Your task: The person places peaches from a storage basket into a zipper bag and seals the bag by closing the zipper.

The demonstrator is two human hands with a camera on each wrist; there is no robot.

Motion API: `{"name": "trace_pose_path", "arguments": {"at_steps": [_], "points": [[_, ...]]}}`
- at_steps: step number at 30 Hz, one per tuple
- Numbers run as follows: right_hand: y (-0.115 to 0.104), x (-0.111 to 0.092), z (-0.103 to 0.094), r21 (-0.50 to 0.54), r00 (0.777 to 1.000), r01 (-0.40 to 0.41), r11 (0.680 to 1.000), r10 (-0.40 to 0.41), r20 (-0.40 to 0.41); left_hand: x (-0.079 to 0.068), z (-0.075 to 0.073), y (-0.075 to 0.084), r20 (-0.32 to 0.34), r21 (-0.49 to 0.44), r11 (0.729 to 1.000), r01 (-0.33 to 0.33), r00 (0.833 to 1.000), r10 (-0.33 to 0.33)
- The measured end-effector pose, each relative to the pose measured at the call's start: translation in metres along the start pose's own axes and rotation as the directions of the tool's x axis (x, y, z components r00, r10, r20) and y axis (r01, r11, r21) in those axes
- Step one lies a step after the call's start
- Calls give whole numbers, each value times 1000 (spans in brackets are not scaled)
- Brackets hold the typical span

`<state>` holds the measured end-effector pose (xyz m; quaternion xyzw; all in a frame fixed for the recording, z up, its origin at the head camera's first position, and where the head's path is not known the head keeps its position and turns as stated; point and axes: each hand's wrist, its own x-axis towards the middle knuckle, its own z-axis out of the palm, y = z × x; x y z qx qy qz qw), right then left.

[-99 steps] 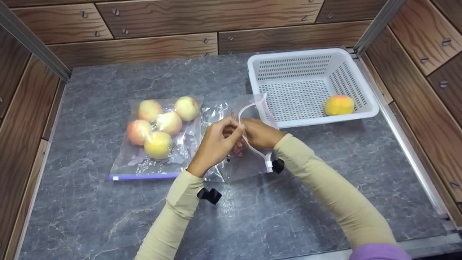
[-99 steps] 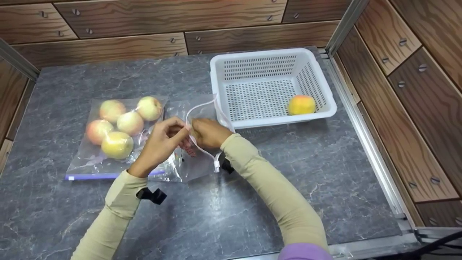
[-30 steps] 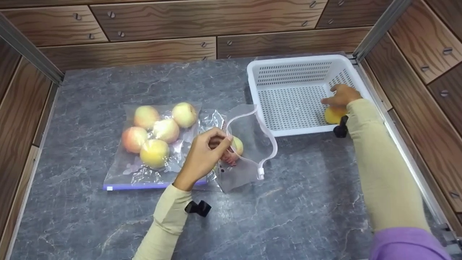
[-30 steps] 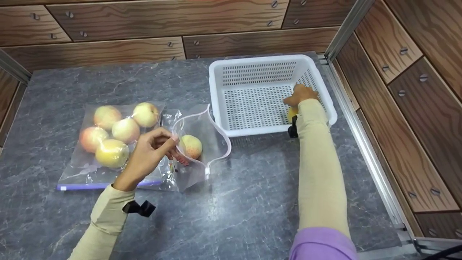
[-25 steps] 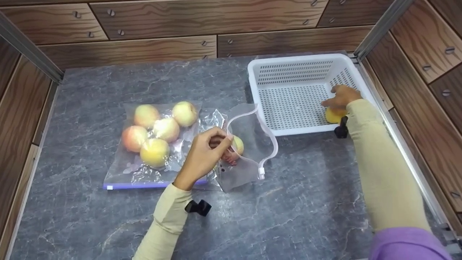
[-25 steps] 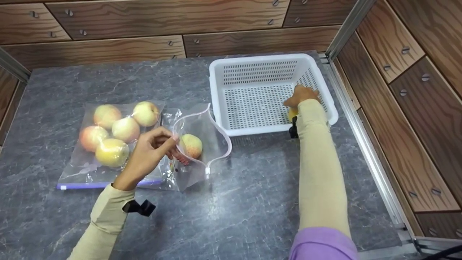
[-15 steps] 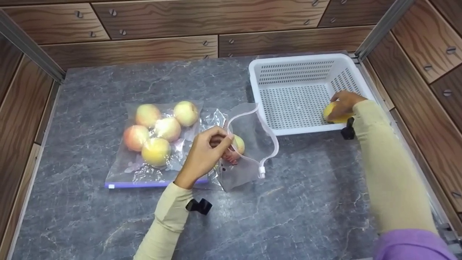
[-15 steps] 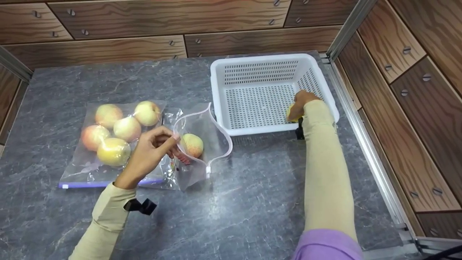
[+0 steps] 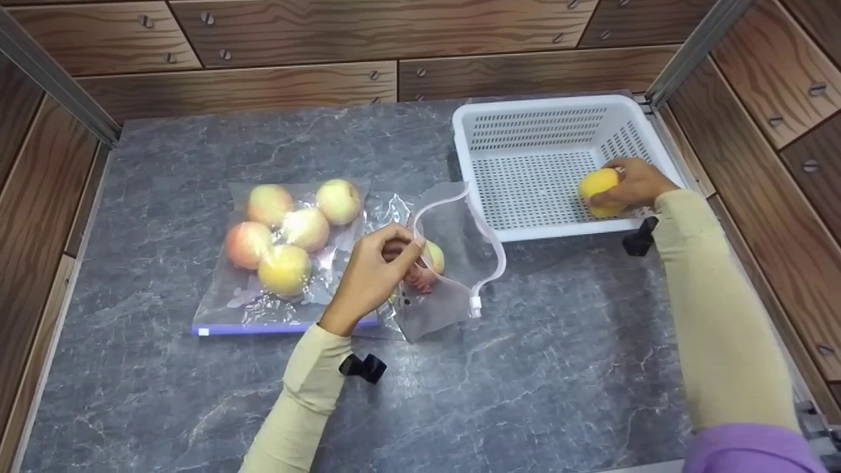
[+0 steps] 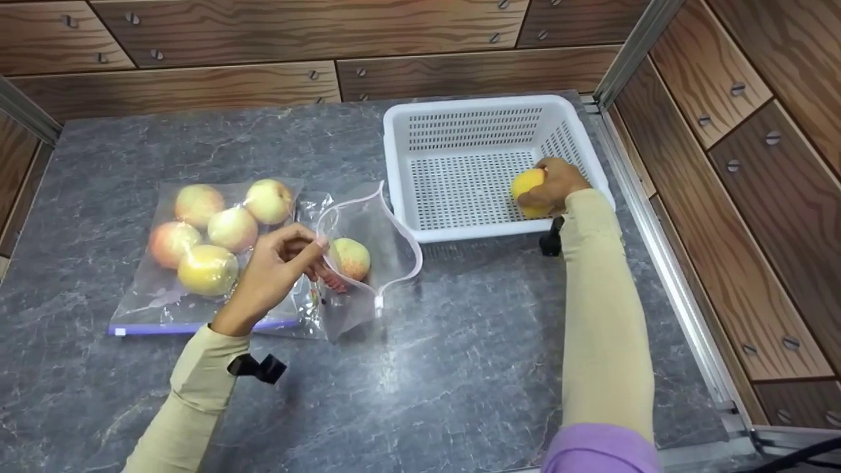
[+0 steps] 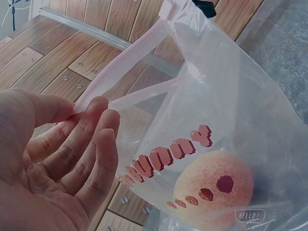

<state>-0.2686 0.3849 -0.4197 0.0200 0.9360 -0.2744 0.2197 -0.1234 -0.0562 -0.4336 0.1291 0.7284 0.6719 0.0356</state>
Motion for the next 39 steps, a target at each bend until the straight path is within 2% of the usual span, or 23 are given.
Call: {"name": "trace_pose_path", "arguments": {"at_steps": [2, 4, 6, 8, 10, 13, 15, 17, 19, 23, 25, 27, 30, 32, 35, 36, 39], "points": [[-7, -1, 1, 135, 1000, 9, 991, -5, -29, 0, 0, 0, -10, 8, 1000, -3, 1000, 3], [-16, -3, 3, 254, 998, 28, 967, -11, -66, 0, 0, -1, -23, 2, 1000, -4, 1000, 4], [-27, -5, 5, 358, 994, 71, 931, -36, -104, 0, 0, -2, -35, -10, 1000, -3, 999, 3], [-38, -7, 10, 472, 989, 121, 873, -67, -130, -1, 0, -3, -42, -27, 1000, 0, 999, -2], [-47, -11, 16, 599, 984, 173, 782, -105, -147, -2, 1, -4, -44, -35, 999, 5, 999, -7], [-60, -16, 27, 777, 974, 223, 589, -163, -156, -3, 2, -5, -42, -26, 1000, 12, 999, -13], [-67, -21, 34, 851, 964, 243, 466, -213, -159, -3, 3, -5, -43, -20, 1000, 14, 999, -15], [-75, -27, 42, 896, 951, 247, 369, -270, -151, -4, 4, -5, -46, -14, 1000, 15, 999, -16], [-84, -34, 50, 920, 931, 247, 304, -338, -139, -4, 4, -5, -49, -19, 1000, 13, 999, -14], [-102, -50, 64, 943, 884, 235, 236, -455, -106, -4, 5, -4, -50, -20, 1000, 7, 999, -7], [-110, -56, 72, 949, 854, 225, 219, -513, -84, -3, 6, -4, -53, -15, 1000, 1, 999, -2], [-117, -63, 80, 954, 829, 208, 215, -556, -56, -3, 7, -3, -55, -7, 1000, -4, 998, 3], [-124, -69, 91, 951, 779, 201, 233, -626, -11, -2, 9, -3, -56, -10, 1000, -10, 998, 9], [-127, -71, 97, 943, 750, 207, 261, -661, 19, -2, 10, -2, -53, -18, 1000, -12, 999, 11], [-129, -72, 106, 917, 709, 239, 320, -703, 60, -1, 12, -1, -49, -29, 1000, -14, 999, 12], [-130, -72, 109, 907, 704, 246, 343, -706, 76, -1, 13, 0, -48, -30, 999, -14, 999, 13], [-130, -74, 114, 864, 712, 266, 428, -691, 124, -1, 15, 1, -37, -33, 999, -16, 999, 15]]}}
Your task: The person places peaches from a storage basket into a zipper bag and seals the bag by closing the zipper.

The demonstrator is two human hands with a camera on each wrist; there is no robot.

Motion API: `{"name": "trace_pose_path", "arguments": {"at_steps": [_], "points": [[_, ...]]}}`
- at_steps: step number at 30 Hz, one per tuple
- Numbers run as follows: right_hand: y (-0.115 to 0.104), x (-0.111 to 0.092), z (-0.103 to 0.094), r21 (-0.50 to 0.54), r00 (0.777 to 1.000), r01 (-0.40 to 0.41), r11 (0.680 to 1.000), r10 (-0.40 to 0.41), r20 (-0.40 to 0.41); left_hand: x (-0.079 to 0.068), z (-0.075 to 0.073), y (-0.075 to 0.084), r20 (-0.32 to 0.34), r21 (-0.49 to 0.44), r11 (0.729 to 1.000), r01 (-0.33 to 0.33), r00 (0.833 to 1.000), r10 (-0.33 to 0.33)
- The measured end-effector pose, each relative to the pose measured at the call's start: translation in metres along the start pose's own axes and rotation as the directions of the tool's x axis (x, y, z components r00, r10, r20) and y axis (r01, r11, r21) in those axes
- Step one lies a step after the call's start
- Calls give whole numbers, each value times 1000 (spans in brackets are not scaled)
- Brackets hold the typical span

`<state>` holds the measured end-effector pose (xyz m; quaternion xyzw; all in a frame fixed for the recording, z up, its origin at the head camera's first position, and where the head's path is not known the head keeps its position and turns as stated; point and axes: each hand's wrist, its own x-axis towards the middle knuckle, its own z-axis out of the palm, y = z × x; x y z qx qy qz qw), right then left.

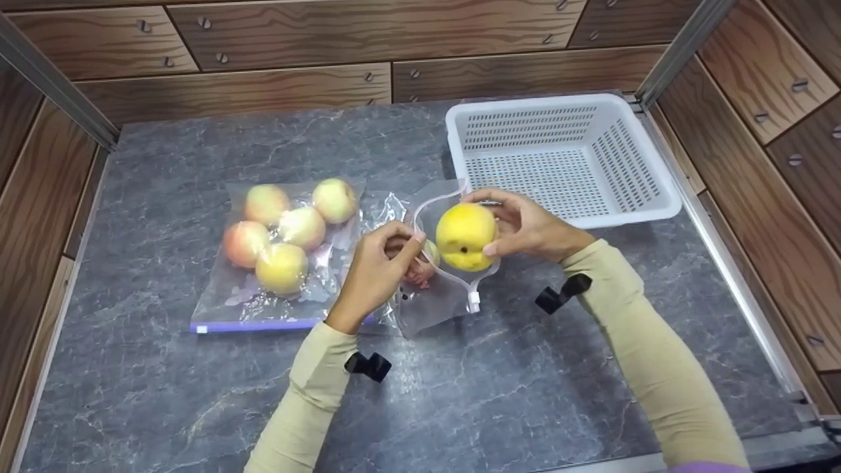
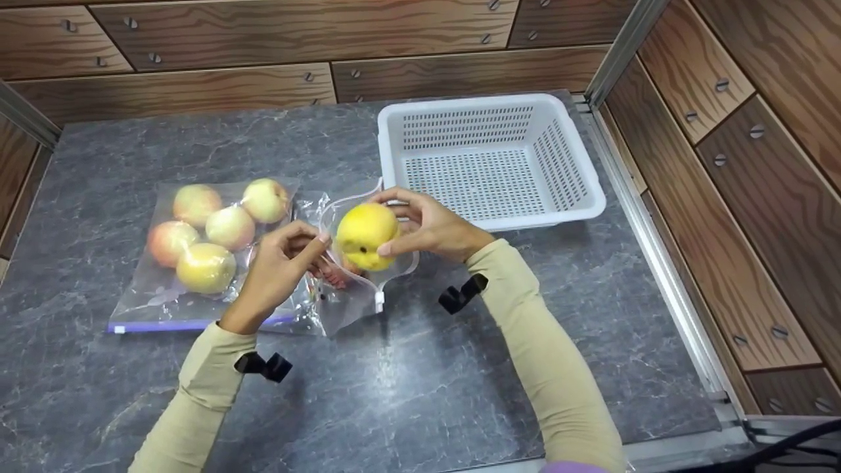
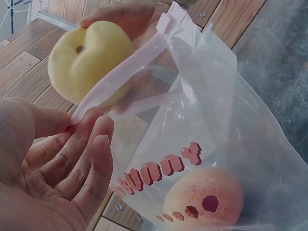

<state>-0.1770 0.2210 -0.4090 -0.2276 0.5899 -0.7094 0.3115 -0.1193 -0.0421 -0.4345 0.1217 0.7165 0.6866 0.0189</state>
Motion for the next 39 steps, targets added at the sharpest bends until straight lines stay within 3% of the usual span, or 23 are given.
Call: {"name": "trace_pose_path", "arguments": {"at_steps": [9, 18, 21, 26, 29, 35, 39], "points": [[8, 5, -1, -223, 996, -91, 971, 94, 4, 0, 1, 1, 18, 10, 1000, -14, 1000, 14], [16, 12, 5, -404, 987, -145, 903, 160, 3, -1, 3, 2, 52, -24, 1000, -5, 999, 7], [17, 15, 10, -489, 984, -150, 859, 177, 9, -1, 4, 2, 56, -26, 1000, -5, 998, 7], [17, 20, 16, -644, 982, -127, 755, 185, 23, -1, 5, 4, 59, -29, 1000, -12, 998, 13], [19, 22, 18, -683, 980, -123, 720, 197, 31, 0, 7, 4, 62, -25, 1000, -15, 998, 17], [24, 26, 19, -691, 975, -131, 710, 220, 40, 0, 10, 4, 73, -25, 1000, -15, 997, 16], [25, 27, 16, -673, 972, -90, 734, 212, 102, 0, 11, 5, 76, -23, 1000, -19, 997, 21]]}}
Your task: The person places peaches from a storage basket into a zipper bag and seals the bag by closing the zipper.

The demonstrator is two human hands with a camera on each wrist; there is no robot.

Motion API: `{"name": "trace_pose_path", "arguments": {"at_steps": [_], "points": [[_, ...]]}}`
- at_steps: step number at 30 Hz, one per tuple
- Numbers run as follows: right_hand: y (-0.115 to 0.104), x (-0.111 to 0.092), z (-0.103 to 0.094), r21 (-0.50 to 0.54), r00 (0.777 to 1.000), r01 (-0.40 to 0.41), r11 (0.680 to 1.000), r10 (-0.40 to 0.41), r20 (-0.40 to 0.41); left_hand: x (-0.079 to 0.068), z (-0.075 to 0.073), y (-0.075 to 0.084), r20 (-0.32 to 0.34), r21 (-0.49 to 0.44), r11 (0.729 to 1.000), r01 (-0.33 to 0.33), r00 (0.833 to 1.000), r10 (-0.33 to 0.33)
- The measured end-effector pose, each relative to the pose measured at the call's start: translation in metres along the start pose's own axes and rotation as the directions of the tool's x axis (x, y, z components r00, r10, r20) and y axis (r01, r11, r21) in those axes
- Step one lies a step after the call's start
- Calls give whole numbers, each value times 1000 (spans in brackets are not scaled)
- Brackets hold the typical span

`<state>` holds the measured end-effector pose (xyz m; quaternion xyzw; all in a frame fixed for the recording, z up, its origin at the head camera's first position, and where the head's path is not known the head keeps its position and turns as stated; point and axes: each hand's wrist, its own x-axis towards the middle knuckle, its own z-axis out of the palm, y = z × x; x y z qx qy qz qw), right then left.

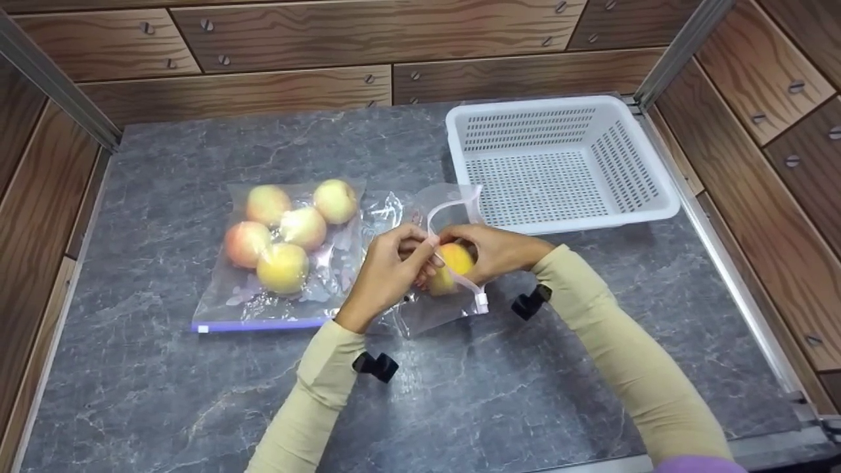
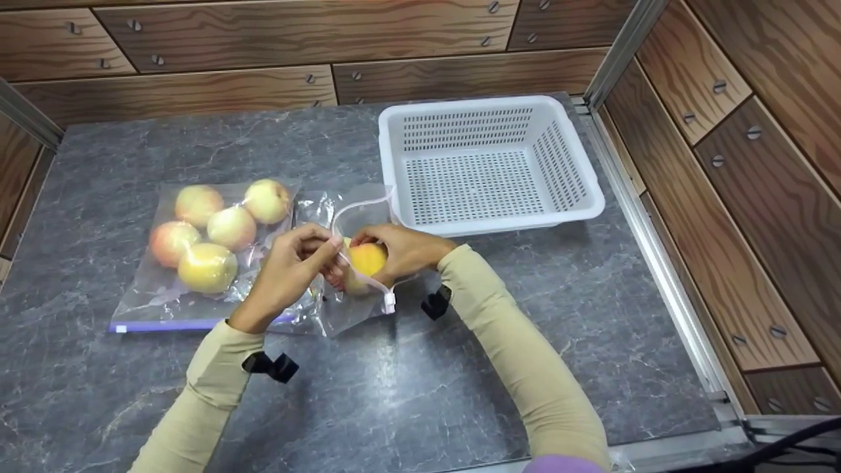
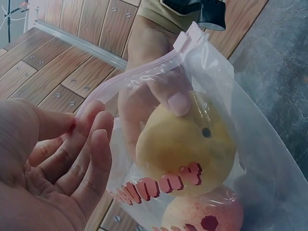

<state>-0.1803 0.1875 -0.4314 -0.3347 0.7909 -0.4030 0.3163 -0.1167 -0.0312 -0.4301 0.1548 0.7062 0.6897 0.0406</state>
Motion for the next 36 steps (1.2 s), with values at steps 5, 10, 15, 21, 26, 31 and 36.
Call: {"name": "trace_pose_path", "arguments": {"at_steps": [5, 10, 15, 21, 26, 31, 36], "points": [[3, 0, -3, 47, 998, 30, 998, -32, 57, 1, 1, 0, 6, 0, 1000, -4, 1000, 4], [6, 2, -3, 85, 996, 25, 996, -32, 86, 0, 4, 0, 13, -1, 1000, -17, 1000, 17], [7, 4, -4, 105, 991, 31, 994, -44, 128, 0, 6, 0, 27, 6, 1000, -26, 999, 26], [13, 5, -3, 46, 993, 12, 999, -17, 113, 0, 7, 1, 41, 8, 1000, -12, 999, 12], [14, 6, 2, -34, 996, 15, 999, -12, 84, 0, 8, 2, 53, 11, 1000, -4, 999, 3], [14, 6, 7, -191, 999, 9, 982, -3, 33, -1, 8, 2, 76, 18, 999, 27, 997, -28], [14, 7, 12, -319, 1000, -26, 947, 23, -12, -1, 7, 1, 92, 36, 999, 34, 995, -37]]}}
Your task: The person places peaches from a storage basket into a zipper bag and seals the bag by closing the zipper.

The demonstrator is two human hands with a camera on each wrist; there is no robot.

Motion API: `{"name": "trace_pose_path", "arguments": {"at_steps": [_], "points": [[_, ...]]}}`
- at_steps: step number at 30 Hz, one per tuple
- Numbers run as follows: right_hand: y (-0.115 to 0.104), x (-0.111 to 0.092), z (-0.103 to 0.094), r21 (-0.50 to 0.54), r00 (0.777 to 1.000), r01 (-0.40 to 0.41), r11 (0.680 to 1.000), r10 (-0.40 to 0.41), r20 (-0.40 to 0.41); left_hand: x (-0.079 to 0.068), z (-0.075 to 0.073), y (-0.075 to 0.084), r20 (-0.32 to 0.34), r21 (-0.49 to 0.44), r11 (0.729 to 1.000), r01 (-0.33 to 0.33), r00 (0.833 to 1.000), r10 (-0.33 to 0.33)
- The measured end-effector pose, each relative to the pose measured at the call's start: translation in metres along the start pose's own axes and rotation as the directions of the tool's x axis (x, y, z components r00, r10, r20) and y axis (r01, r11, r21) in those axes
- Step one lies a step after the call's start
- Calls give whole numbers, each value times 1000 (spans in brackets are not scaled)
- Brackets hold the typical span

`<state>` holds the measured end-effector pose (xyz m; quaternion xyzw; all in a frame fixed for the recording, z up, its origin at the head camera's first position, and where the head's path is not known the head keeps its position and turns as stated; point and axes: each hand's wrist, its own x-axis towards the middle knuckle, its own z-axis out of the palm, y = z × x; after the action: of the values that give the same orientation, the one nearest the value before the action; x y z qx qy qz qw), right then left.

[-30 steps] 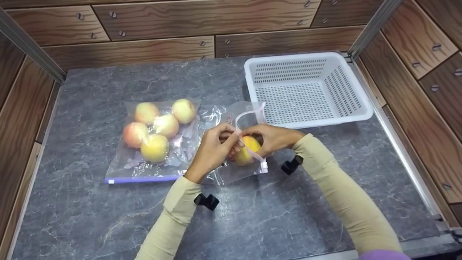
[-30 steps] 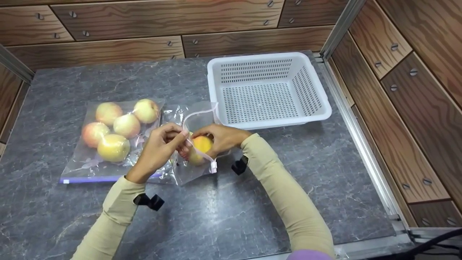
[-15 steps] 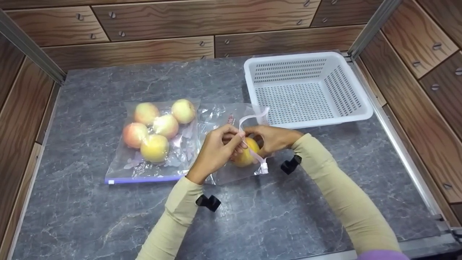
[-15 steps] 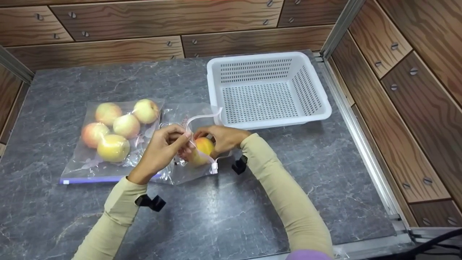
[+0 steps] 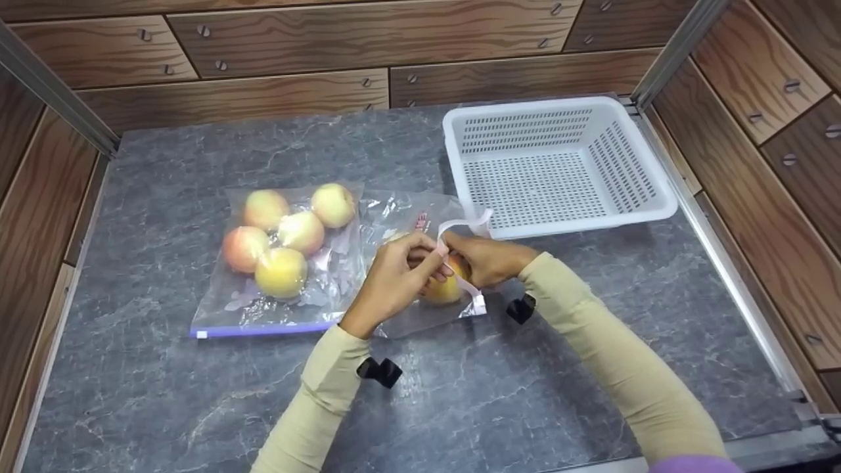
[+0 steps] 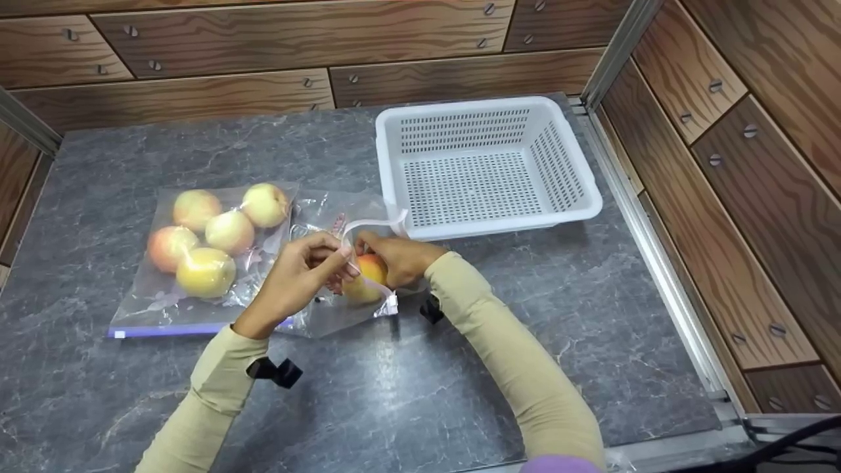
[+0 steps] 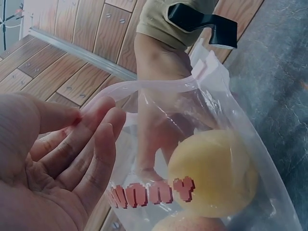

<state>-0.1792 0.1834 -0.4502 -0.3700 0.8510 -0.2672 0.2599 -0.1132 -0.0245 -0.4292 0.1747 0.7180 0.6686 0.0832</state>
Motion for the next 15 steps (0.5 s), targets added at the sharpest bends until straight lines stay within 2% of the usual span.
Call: {"name": "trace_pose_path", "arguments": {"at_steps": [4, 7, 10, 12, 15], "points": [[1, 2, 4, -32, 1000, -30, 999, 30, -4, 0, -1, -1, -1, 26, 1000, -12, 1000, 12], [2, 3, 6, -12, 999, -51, 999, 51, 2, 0, -1, -2, -1, 32, 999, -7, 1000, 7], [1, 2, 6, 56, 1000, -24, 998, 24, 8, 0, -2, -2, -10, 26, 1000, -10, 1000, 10], [0, 0, 4, 142, 1000, 10, 990, -13, 16, 0, -3, -2, -17, 16, 1000, -19, 1000, 19], [-7, -9, -3, 219, 999, 41, 975, -43, 4, 0, -5, -2, -35, -5, 1000, -30, 999, 30]]}}
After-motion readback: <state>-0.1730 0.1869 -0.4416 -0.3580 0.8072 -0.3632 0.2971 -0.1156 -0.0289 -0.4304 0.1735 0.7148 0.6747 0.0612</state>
